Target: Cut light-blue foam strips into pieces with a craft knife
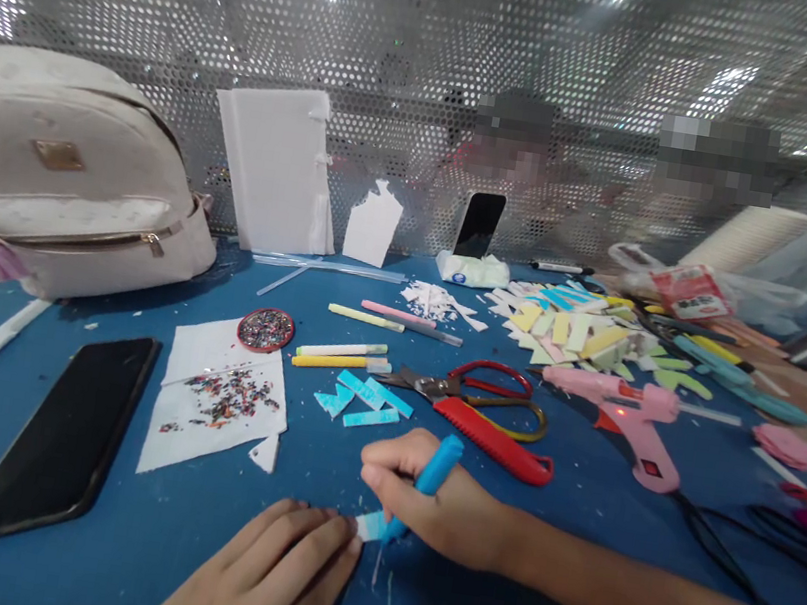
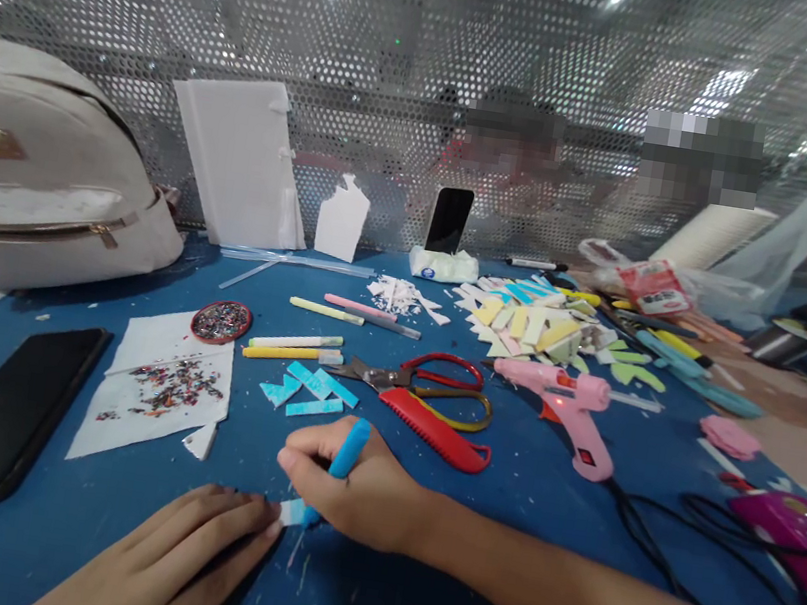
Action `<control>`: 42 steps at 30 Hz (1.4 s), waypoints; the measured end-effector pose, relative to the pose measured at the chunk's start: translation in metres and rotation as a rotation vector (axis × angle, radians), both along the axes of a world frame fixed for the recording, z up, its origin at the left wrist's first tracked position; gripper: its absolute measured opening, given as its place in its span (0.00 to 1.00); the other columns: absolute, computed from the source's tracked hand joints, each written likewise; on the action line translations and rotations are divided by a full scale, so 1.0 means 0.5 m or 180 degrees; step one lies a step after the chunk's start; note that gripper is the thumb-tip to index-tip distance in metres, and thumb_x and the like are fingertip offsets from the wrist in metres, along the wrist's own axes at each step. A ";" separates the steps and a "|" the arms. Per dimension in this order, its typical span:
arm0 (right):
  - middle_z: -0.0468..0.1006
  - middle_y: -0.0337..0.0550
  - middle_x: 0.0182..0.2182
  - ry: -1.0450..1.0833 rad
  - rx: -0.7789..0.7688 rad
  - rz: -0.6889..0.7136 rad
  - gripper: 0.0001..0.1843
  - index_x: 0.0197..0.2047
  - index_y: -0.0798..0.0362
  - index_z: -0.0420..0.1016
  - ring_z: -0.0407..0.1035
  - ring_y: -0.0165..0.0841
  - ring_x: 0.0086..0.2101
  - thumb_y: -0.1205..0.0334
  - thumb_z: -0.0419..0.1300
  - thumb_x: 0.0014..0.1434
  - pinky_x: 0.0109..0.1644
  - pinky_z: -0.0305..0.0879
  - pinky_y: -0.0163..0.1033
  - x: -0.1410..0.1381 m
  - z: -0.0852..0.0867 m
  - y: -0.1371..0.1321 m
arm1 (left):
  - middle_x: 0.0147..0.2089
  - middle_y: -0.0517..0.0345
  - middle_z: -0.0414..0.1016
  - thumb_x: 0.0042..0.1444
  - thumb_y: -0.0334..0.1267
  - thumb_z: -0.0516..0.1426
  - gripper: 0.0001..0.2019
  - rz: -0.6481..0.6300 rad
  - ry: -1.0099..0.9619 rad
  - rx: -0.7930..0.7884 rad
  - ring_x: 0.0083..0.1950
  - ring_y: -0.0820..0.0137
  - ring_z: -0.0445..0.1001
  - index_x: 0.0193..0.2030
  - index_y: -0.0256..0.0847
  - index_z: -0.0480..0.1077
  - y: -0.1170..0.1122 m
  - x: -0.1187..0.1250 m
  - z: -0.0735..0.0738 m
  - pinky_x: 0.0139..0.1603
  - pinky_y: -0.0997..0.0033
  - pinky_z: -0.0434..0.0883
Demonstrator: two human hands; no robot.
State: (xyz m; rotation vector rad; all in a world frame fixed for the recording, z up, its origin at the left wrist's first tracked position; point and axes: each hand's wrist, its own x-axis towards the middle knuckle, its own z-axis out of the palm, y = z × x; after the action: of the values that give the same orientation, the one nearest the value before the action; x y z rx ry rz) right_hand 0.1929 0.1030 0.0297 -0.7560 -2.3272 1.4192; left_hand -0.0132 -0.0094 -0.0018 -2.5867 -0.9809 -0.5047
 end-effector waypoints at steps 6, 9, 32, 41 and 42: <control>0.56 0.32 0.19 0.0051 0.0070 -0.0156 0.20 0.22 0.51 0.52 0.53 0.27 0.22 0.60 0.48 0.66 0.27 0.50 0.35 0.000 -0.002 0.000 | 0.58 0.57 0.73 0.73 0.32 0.45 0.17 -0.0030 0.0044 -0.0074 0.56 0.66 0.70 0.62 0.35 0.67 0.001 -0.003 0.004 0.57 0.70 0.72; 0.58 0.32 0.19 0.0025 0.0026 -0.0093 0.21 0.21 0.52 0.53 0.54 0.27 0.22 0.60 0.48 0.66 0.27 0.51 0.35 0.000 -0.001 0.001 | 0.57 0.58 0.74 0.73 0.32 0.45 0.17 -0.0013 -0.0086 -0.0043 0.55 0.68 0.71 0.61 0.36 0.69 0.003 -0.001 0.008 0.57 0.71 0.71; 0.58 0.33 0.19 0.0054 -0.0032 -0.0287 0.21 0.22 0.51 0.54 0.55 0.28 0.23 0.58 0.48 0.67 0.27 0.51 0.36 0.001 -0.002 0.003 | 0.58 0.57 0.74 0.73 0.32 0.46 0.17 0.0004 0.0044 -0.0141 0.57 0.67 0.71 0.63 0.35 0.66 -0.002 -0.002 0.004 0.58 0.70 0.72; 0.59 0.33 0.18 -0.0006 -0.0219 -0.0147 0.22 0.21 0.51 0.53 0.55 0.27 0.22 0.56 0.48 0.66 0.26 0.50 0.35 0.001 0.003 0.001 | 0.58 0.59 0.74 0.74 0.33 0.45 0.17 0.0093 0.0046 -0.0212 0.58 0.69 0.71 0.63 0.37 0.66 -0.007 0.002 0.013 0.60 0.71 0.70; 0.58 0.33 0.18 -0.0016 -0.0245 -0.0097 0.22 0.21 0.51 0.52 0.55 0.27 0.22 0.56 0.48 0.66 0.26 0.50 0.35 0.001 0.002 0.001 | 0.59 0.59 0.74 0.74 0.33 0.45 0.17 0.0141 0.0034 -0.0244 0.58 0.69 0.70 0.64 0.38 0.66 -0.008 0.003 0.013 0.61 0.71 0.69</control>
State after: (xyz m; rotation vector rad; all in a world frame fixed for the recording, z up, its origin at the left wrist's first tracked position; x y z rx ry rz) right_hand 0.1932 0.1038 0.0309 -0.8136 -2.2662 1.5029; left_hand -0.0119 -0.0135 0.0049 -2.6256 -1.0716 -0.4497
